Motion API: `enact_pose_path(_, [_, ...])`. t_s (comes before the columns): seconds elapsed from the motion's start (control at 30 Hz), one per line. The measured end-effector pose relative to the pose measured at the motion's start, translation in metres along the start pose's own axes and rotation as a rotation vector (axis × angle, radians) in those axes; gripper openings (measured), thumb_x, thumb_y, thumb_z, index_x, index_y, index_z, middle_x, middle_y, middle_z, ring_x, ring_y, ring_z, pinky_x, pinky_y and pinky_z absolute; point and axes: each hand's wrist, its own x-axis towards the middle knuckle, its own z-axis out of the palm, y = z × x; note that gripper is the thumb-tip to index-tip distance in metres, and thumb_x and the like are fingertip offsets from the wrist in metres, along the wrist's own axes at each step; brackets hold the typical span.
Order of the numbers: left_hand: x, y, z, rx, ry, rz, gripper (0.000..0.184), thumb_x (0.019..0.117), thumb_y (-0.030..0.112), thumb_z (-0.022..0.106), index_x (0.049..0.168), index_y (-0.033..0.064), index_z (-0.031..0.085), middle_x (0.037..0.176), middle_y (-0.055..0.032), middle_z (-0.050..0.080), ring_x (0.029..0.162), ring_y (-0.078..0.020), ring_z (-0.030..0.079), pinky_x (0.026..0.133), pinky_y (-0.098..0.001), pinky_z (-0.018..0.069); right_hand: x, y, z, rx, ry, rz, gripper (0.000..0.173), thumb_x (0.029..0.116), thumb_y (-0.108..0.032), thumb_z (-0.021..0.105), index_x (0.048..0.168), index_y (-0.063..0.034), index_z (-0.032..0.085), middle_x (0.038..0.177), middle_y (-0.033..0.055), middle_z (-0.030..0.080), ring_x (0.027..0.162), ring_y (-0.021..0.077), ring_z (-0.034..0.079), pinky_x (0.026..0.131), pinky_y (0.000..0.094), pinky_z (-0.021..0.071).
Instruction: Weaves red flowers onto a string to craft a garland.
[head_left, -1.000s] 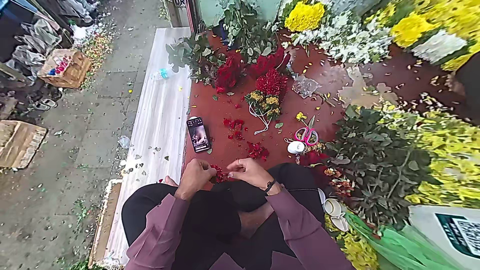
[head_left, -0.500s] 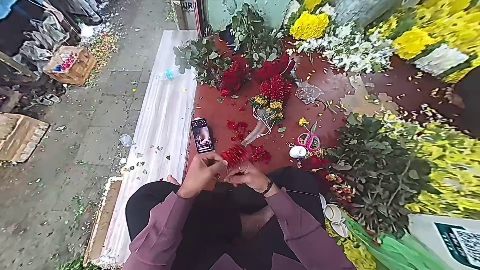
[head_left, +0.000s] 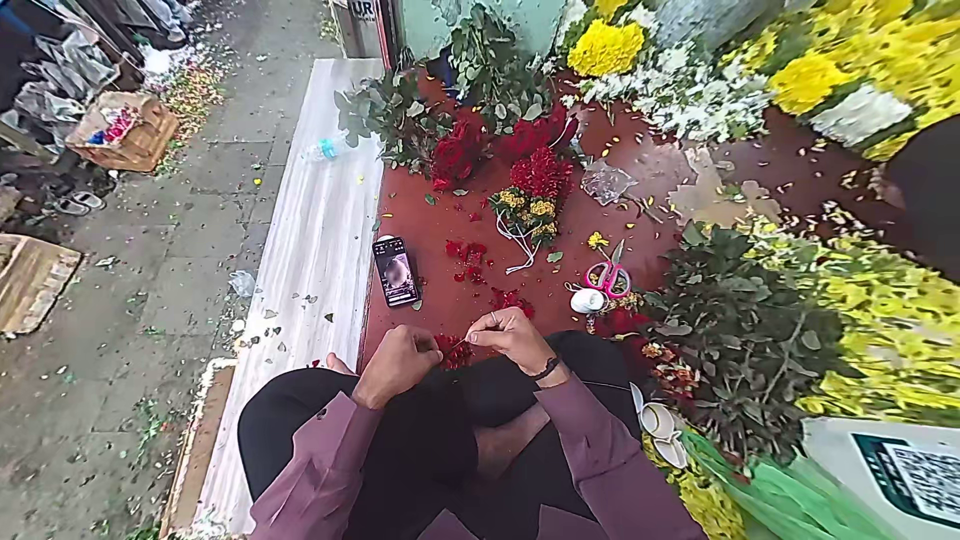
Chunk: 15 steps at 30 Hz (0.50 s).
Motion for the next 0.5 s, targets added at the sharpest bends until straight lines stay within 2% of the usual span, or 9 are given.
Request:
enact_pose_path(0.03, [-0.001,0.002,0.001,0.027,-0.034,-0.010,0.014,0.0901,0.028,0.071,0.089,0.0156,0.076,0.074,0.0026,0.071,0.065,-0.0103,0.065,0.063,-0.0385,0.0555,0.001,0.001,-0.003,0.016,-0.066,0.054,0.011,0.0908,-0.017,0.075,0.091,-0.0059,0.079,0.075,-0.0022,0.071,0.055,0.0000,0.050,0.050,0.0201,0.0393])
enact_pose_path(0.07, [-0.001,0.003,0.001,0.053,-0.052,-0.024,0.013,0.0883,0.028,0.071,0.086,0.0157,0.076,0.073,0.0025,0.070,0.065,-0.0114,0.065,0.064,-0.0409,0.0546,0.005,0.003,-0.008,0.006,-0.141,0.102,0.013,0.0922,-0.019,0.074,0.093,-0.0057,0.078,0.074,-0.0027,0.070,0.054,0.0003,0.049,0.049,0.0199,0.0392])
enact_pose_path(0.13, [-0.002,0.000,0.002,0.086,-0.050,-0.038,0.014,0.0864,0.029,0.070,0.082,0.0162,0.074,0.071,0.0028,0.069,0.066,-0.0127,0.065,0.064,-0.0437,0.0541,0.023,0.007,-0.024,-0.119,-0.184,0.208,0.021,0.0974,-0.023,0.069,0.104,-0.0051,0.076,0.079,0.0014,0.072,0.060,0.0075,0.060,0.054,0.0247,0.0493])
enact_pose_path(0.2, [-0.002,-0.003,0.002,0.097,-0.040,-0.054,0.015,0.0870,0.031,0.069,0.082,0.0173,0.074,0.071,0.0032,0.069,0.066,-0.0129,0.065,0.063,-0.0441,0.0539,0.055,0.016,-0.043,-0.366,0.000,0.279,0.022,0.1011,-0.024,0.064,0.113,-0.0094,0.075,0.095,0.0059,0.076,0.077,0.0172,0.071,0.070,0.0377,0.0601])
enact_pose_path(0.3, [0.001,-0.003,0.001,0.095,-0.033,-0.073,0.015,0.0870,0.031,0.068,0.082,0.0177,0.074,0.072,0.0027,0.068,0.066,-0.0141,0.065,0.063,-0.0449,0.0532,0.104,0.048,-0.066,-0.702,0.350,0.262,0.023,0.0992,-0.018,0.060,0.114,-0.0170,0.077,0.106,0.0112,0.075,0.093,0.0314,0.072,0.082,0.0602,0.0573])
enact_pose_path(0.37, [0.003,-0.004,0.000,0.089,-0.039,-0.085,0.015,0.0873,0.031,0.068,0.083,0.0175,0.074,0.072,0.0019,0.069,0.067,-0.0151,0.065,0.063,-0.0454,0.0539,0.126,0.066,-0.070,-0.778,0.395,0.280,0.025,0.0976,-0.023,0.065,0.120,-0.0203,0.075,0.112,0.0129,0.074,0.099,0.0344,0.071,0.084,0.0636,0.0556])
enact_pose_path(0.4, [0.003,-0.005,0.001,0.084,-0.039,-0.088,0.015,0.0872,0.031,0.068,0.083,0.0173,0.074,0.072,0.0017,0.068,0.067,-0.0153,0.065,0.063,-0.0456,0.0534,0.139,0.071,-0.068,-0.782,0.380,0.279,0.026,0.0956,-0.023,0.070,0.121,-0.0174,0.075,0.113,0.0153,0.072,0.101,0.0356,0.069,0.086,0.0634,0.0546])
enact_pose_path(0.5, [0.001,-0.006,0.000,0.084,-0.048,-0.098,0.016,0.0879,0.031,0.068,0.084,0.0175,0.074,0.072,0.0027,0.067,0.066,-0.0139,0.064,0.063,-0.0442,0.0529,0.161,0.082,-0.071,-0.770,0.449,0.246,0.017,0.0894,-0.025,0.076,0.102,-0.0141,0.079,0.111,0.0126,0.072,0.108,0.0316,0.068,0.094,0.0604,0.0541])
